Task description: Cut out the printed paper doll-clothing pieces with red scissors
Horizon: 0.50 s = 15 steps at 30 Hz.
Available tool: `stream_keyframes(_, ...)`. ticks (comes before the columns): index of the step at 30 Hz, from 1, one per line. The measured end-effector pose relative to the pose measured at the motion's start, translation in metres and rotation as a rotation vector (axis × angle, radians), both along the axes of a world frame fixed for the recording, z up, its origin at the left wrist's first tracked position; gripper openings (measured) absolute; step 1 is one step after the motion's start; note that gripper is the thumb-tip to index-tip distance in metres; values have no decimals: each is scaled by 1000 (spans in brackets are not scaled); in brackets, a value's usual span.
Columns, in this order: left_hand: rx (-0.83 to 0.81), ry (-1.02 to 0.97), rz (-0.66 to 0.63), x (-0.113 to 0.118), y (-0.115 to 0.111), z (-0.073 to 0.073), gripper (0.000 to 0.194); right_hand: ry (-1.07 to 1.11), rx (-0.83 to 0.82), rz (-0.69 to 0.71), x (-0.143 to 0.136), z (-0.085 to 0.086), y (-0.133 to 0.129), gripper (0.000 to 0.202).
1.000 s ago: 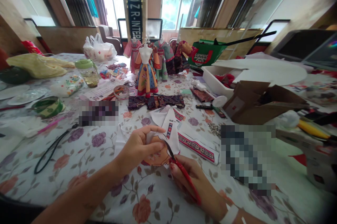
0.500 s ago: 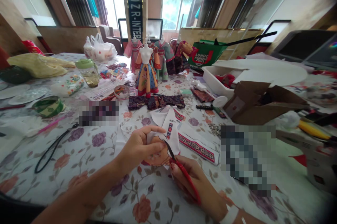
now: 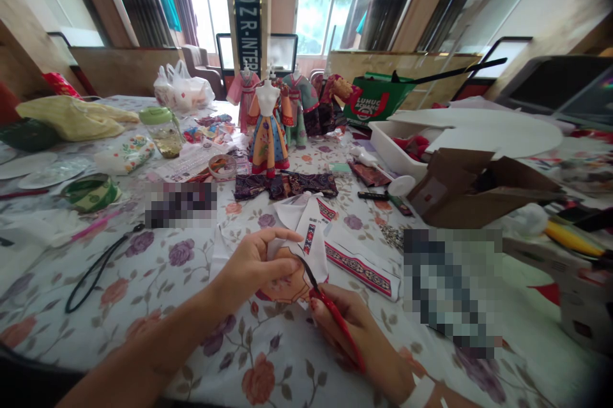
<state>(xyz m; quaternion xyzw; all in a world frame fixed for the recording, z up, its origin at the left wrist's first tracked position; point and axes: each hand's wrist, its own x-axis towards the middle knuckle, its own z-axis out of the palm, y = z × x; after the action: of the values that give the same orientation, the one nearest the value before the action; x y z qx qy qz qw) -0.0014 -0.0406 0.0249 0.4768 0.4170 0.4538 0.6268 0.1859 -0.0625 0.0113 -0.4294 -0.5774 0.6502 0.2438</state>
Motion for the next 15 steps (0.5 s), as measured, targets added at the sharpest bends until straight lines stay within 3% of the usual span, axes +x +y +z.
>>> stream_keyframes(15,-11,-6,-13,-1,0,-1,41,-11,-5,-5,0,-2,-1,50)
